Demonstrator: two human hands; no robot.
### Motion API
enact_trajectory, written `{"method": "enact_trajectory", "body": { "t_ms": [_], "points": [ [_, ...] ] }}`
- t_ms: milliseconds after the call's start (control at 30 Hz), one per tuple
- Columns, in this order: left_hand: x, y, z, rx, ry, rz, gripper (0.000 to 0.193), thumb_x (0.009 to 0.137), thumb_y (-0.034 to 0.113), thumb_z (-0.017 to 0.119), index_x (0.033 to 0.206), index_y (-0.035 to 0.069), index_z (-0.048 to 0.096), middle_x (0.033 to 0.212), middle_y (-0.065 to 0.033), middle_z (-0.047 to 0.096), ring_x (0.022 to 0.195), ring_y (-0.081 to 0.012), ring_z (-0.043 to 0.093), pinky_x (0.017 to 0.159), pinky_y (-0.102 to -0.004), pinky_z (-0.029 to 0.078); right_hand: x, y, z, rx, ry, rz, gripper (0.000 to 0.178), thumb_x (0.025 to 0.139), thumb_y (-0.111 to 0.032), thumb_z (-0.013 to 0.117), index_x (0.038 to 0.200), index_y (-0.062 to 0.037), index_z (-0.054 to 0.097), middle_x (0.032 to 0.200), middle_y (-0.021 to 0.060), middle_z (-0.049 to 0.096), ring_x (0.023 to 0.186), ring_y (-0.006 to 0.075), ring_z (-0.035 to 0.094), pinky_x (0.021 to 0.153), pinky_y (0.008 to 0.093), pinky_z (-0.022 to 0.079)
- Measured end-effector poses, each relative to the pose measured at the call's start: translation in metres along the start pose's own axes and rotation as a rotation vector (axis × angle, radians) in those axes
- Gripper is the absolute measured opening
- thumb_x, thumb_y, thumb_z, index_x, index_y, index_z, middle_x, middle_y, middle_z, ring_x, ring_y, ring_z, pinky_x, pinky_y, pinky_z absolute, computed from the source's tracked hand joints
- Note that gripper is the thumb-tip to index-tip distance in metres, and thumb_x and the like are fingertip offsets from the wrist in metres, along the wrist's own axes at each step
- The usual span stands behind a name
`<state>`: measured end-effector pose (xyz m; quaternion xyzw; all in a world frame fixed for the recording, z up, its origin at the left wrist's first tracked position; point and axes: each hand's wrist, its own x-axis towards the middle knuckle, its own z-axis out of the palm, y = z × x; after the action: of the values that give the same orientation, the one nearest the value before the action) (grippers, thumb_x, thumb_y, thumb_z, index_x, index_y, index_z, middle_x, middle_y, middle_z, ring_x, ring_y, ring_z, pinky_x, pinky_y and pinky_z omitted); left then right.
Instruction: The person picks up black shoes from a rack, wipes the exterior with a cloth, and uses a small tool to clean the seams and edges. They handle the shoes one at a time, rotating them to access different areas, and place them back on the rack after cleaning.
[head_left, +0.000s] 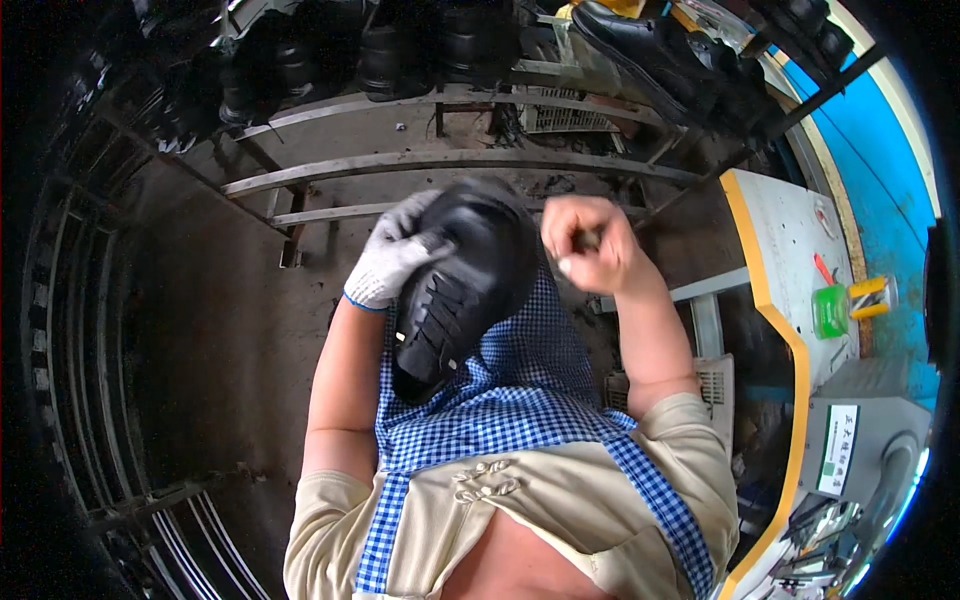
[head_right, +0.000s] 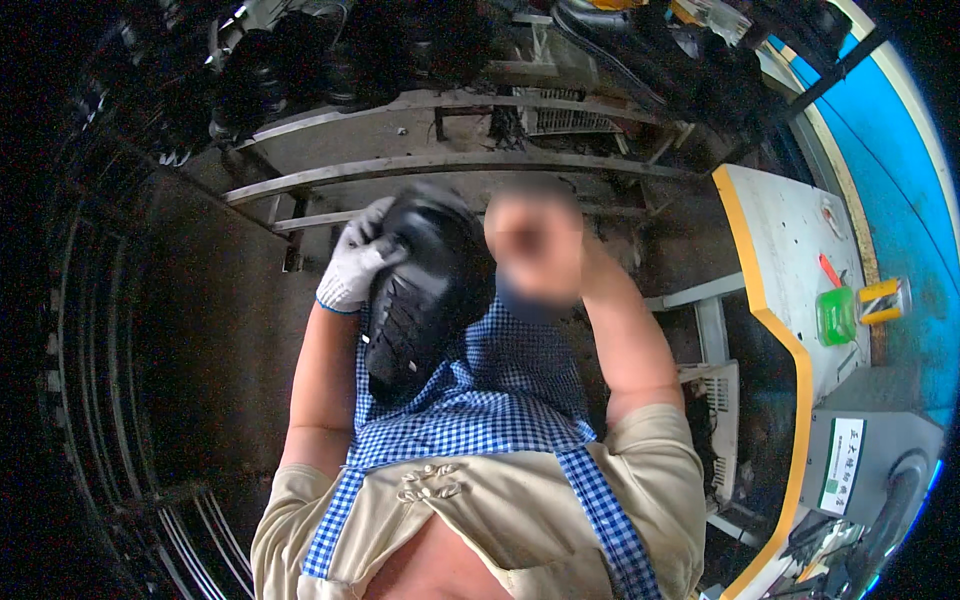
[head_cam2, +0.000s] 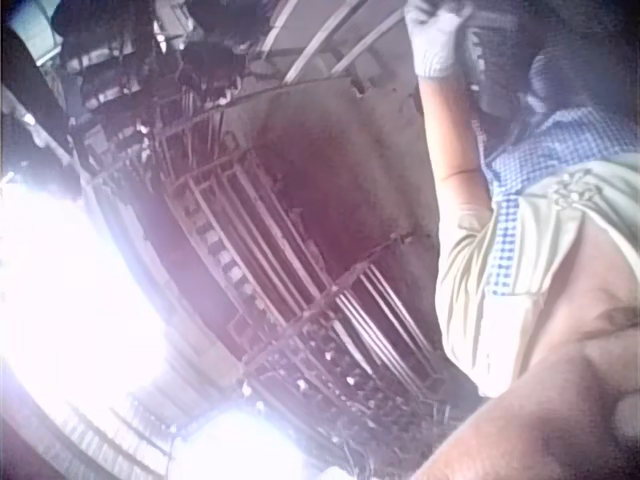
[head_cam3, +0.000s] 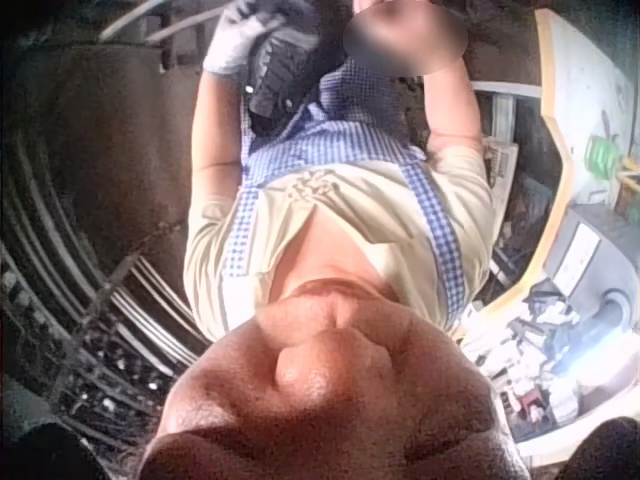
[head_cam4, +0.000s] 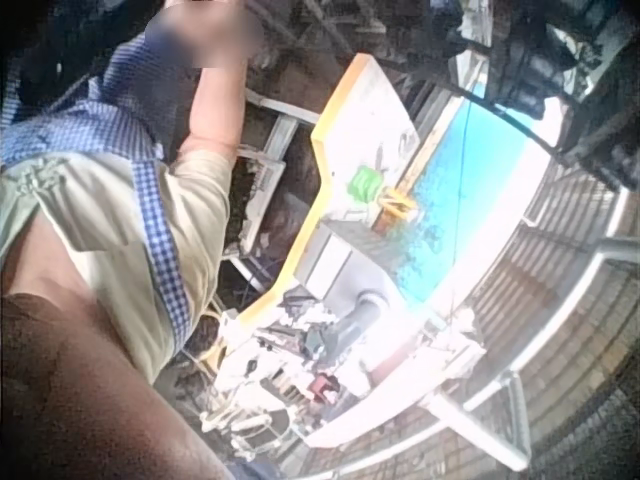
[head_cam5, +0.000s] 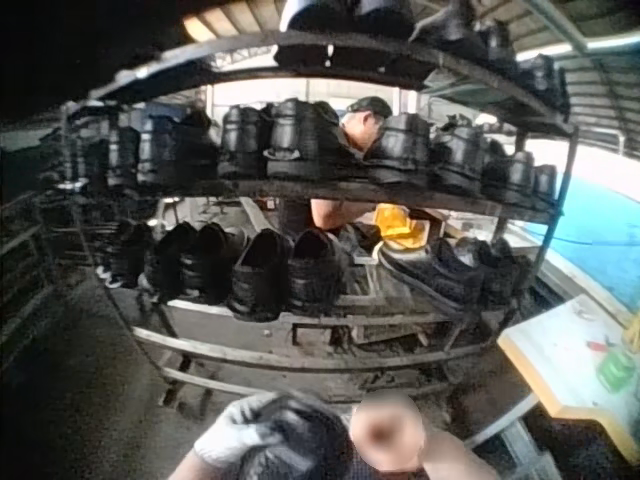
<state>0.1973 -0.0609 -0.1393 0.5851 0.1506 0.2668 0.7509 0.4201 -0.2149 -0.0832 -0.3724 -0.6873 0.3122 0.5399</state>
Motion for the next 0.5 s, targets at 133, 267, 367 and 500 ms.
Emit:
{"method": "enact_trajectory", "body": {
  "t_ms": [133,267,367,500],
  "points": [
    [-0.006,-0.001,-0.028,-0.338,0.398,0.114,0.035,0.088,0.012,0.068,0.121,0.002,0.058,0.111,-0.0055,0.066,0.100,-0.0175,0.063,0.091,-0.0325,0.051,-0.011,0.000,0.027,-0.315,0.104,0.073,0.020,0.073,-0.005,0.072,0.081,-0.0065,0.054,0.080,0.0042,0.060,0.057,0.0071,0.049,0.049,0.0232,0.037],
    [-0.012,-0.031,-0.090,-1.036,-0.348,0.090,0.042,0.097,0.038,0.056,0.123,0.005,0.058,0.115,-0.0119,0.065,0.102,-0.0248,0.064,0.091,-0.0388,0.053,-0.041,0.037,0.036,-0.240,0.076,0.517,0.070,0.071,-0.035,0.087,0.127,-0.0119,0.051,0.109,0.0068,0.067,0.071,0.0104,0.062,0.060,0.0262,0.051],
    [-0.009,-0.038,-0.063,-0.877,0.576,0.159,0.048,0.099,0.043,0.049,0.127,0.006,0.056,0.125,-0.0146,0.062,0.110,-0.0293,0.061,0.097,-0.0423,0.050,-0.043,0.050,0.060,-0.390,0.029,0.152,0.112,0.064,-0.039,0.090,0.150,-0.0084,0.027,0.140,0.0191,0.049,0.132,0.0324,0.047,0.108,0.0418,0.040],
    [-0.011,-0.070,-0.058,-1.034,0.413,0.058,0.049,0.103,0.042,0.040,0.131,0.005,0.055,0.132,-0.0141,0.058,0.120,-0.0298,0.056,0.105,-0.0461,0.044,-0.023,0.050,0.087,-0.103,0.247,0.255,0.108,0.064,-0.035,0.091,0.147,-0.0049,0.029,0.134,0.0213,0.051,0.126,0.0293,0.052,0.107,0.0385,0.040]
  ]
}}
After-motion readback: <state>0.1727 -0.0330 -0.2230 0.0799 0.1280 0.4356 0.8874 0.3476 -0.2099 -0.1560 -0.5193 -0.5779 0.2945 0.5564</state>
